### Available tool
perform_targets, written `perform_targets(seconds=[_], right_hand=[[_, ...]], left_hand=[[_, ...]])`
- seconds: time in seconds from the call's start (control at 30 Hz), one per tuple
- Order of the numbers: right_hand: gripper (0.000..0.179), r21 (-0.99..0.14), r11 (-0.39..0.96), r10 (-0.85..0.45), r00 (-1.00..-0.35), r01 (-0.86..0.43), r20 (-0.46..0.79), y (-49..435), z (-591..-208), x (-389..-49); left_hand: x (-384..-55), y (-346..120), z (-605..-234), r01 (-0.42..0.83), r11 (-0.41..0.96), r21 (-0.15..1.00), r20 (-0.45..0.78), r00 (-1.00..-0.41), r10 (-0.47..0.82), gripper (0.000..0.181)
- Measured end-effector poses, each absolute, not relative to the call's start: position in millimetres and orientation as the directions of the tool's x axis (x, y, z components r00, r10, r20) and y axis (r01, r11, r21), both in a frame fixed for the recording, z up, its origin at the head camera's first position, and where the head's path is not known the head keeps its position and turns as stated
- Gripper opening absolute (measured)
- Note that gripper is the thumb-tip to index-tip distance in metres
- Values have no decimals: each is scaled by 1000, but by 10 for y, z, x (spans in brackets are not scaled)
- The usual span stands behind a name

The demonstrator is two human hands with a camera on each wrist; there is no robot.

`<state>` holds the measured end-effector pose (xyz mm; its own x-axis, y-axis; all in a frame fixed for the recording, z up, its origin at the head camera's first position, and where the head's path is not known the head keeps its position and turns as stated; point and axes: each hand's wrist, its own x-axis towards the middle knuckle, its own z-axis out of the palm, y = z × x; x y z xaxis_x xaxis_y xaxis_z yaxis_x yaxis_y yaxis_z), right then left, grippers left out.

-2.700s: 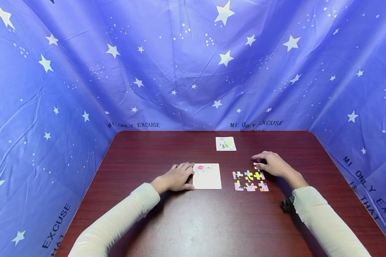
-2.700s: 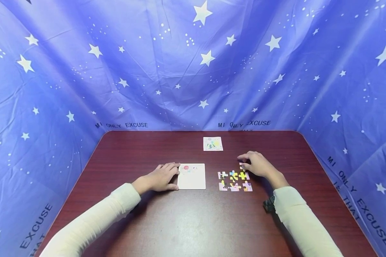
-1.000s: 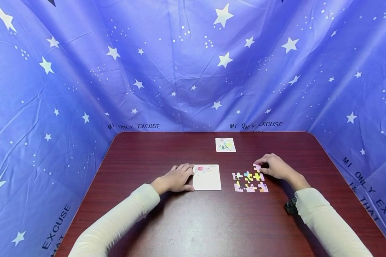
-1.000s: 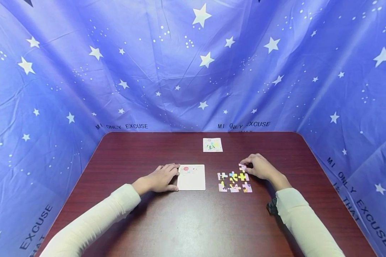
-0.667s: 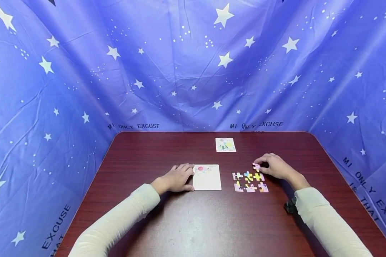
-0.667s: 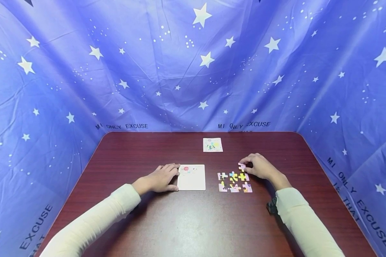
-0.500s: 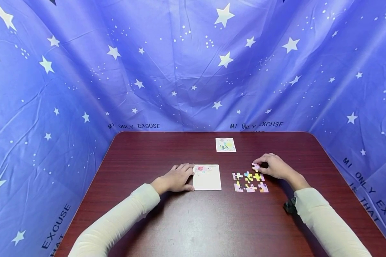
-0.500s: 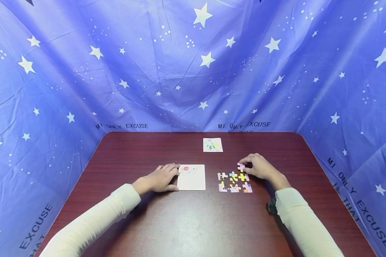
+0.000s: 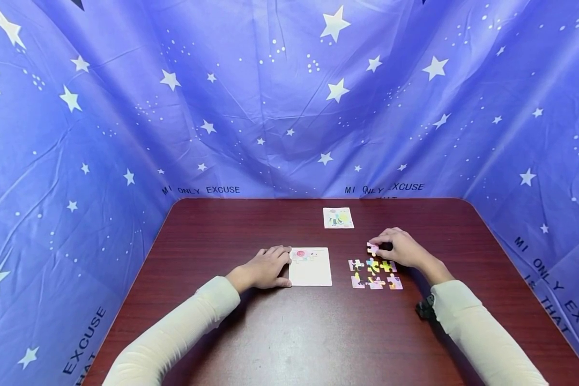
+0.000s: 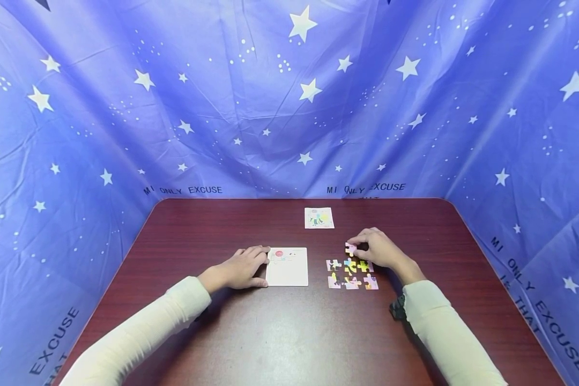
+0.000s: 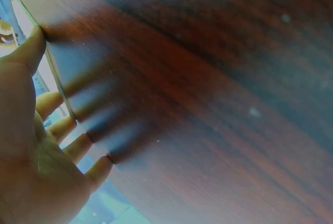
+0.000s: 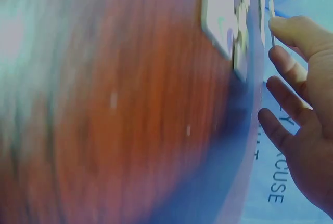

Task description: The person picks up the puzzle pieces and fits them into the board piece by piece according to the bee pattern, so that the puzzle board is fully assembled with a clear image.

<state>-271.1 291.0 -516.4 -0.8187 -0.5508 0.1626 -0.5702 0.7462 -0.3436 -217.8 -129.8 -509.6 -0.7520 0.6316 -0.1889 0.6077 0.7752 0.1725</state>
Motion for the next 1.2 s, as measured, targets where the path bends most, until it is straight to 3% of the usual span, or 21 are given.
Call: perform_targets(seconds=[0.63,1.2], right_hand=[[28,-388,666,-623,-761,-637,180,2394,-5208,-2760],[24,-357,606,-707,-687,-711,168,1852,-5233,-2788]], left_hand=[[-2173,-1299,-5080,619,767,171,-179,-746,642,62],[-2176,-1316,-5085,618,764,184,-169,-746,644,63]])
